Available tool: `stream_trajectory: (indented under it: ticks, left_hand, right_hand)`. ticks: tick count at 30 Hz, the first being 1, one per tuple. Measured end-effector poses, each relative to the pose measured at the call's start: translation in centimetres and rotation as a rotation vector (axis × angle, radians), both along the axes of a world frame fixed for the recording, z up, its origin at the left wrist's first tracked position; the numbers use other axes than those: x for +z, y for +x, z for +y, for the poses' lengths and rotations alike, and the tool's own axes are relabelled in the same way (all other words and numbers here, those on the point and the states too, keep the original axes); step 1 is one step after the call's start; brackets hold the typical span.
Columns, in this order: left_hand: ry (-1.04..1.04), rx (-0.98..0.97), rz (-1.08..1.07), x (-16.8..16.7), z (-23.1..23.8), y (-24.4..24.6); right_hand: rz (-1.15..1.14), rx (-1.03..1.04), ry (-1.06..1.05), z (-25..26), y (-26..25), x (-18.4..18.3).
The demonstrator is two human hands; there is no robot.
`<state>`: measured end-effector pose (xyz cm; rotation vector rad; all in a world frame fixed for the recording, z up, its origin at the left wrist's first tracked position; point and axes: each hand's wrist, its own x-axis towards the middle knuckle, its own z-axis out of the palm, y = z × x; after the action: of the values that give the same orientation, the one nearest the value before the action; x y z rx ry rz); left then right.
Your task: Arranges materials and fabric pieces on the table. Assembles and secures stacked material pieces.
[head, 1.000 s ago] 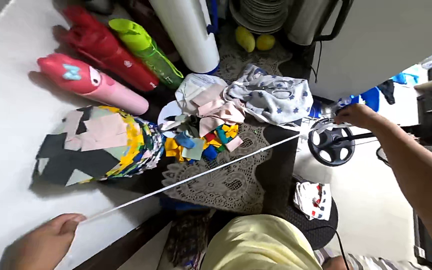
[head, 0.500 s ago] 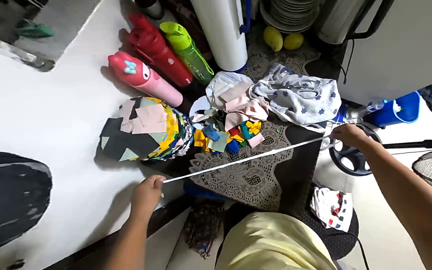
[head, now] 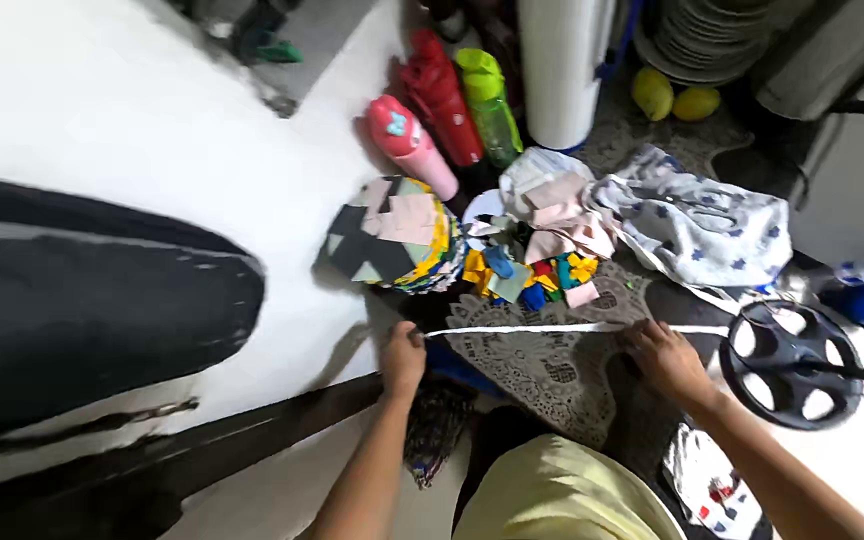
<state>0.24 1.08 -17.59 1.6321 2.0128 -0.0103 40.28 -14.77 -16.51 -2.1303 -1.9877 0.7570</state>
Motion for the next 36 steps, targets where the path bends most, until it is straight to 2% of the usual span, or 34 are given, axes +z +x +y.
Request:
stream_trajectory:
  ticks: [4,7,9,11,14,18,22,27,33,36]
  left_hand:
    - [0.098,0.192,-0.164,0.4,0.3,0.3]
    - [0.242,0.501,-0.502,0.3,1.6,0.4]
    - [0.232,0.742,-0.77,1.5,3.1,1.0]
    - [0.178,0.931,-0.944,2.5,4.7,1.0]
    - [0.104,1.096,-1.061,2.8,6.0,0.7]
    - [0.011,1.156,-1.128,2.4,5.3,0.6]
    - [-0.009,1.188,-1.166,1.9,4.2,0.3]
    - [-0.023,1.188,-1.168,2.0,3.7,0.4]
    - [-0.046,1.14,-1.153,1.8,2.6,0.6]
    - [-0.022,1.067,-1.1,1.5,1.8,1.2]
  right_hand:
    - [0.112,-0.008,0.178,2.2,-2.8,-0.5]
    - [0.215,-0.026,0.139,6.8,-5.3,1.6]
    - [0.312,-0.047,0.082,10.8,-7.4,3.5]
    - [0.372,-0.05,0.063,14.8,-9.8,4.8]
    - [0.242,0.121,0.122,18.7,-13.4,4.4]
    - [0.028,0.449,0.27,19.8,-15.9,-1.1]
    - [-0.027,0.436,0.394,20.0,-15.0,-5.2]
    - [-0.105,0.283,0.396,22.0,-14.0,-5.5]
    - [-0.149,0.043,0.088,24.1,-14.6,-3.4]
    - [-0.097,0.016,0.114,23.2,-15.3,-3.0]
